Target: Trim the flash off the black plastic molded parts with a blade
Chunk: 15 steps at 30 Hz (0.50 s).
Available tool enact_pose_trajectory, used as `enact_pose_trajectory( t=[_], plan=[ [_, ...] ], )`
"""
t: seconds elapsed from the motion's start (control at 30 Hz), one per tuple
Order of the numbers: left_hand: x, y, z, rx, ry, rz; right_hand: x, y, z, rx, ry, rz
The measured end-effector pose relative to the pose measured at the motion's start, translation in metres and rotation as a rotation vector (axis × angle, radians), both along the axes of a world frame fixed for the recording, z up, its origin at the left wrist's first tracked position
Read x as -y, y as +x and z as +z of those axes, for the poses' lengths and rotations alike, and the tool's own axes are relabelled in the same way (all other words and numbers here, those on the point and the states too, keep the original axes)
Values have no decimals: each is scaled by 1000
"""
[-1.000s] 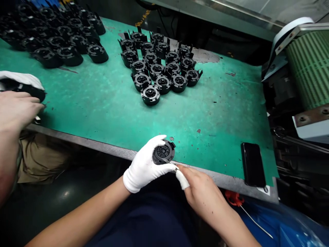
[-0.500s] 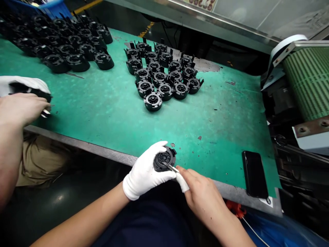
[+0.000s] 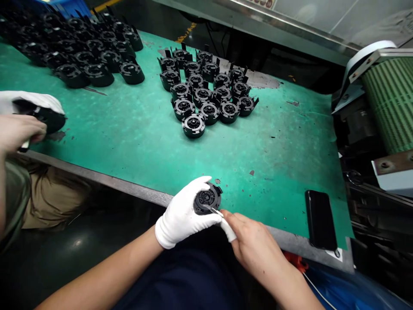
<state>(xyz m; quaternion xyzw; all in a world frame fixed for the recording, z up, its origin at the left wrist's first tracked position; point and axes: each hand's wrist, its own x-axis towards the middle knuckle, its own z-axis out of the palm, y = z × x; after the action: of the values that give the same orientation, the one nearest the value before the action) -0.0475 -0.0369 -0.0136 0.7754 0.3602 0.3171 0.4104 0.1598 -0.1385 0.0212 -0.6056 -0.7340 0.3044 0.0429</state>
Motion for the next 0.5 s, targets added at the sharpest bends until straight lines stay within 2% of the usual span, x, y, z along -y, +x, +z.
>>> enact_pose_trajectory(
  t=[0.1, 0.23, 0.43, 0.5],
  plan=[
    [0, -1, -2, -2, 29, -5, -13, 6, 9, -45, -79, 75],
    [-1, -2, -3, -10, 39, -5, -22, 12, 16, -26, -97, 137],
    [0, 0, -4, 25, 29, -7, 8, 7, -5, -26, 83, -24],
    [1, 0, -5, 41, 32, 6, 14, 2, -9, -24, 102, -30]
  ],
)
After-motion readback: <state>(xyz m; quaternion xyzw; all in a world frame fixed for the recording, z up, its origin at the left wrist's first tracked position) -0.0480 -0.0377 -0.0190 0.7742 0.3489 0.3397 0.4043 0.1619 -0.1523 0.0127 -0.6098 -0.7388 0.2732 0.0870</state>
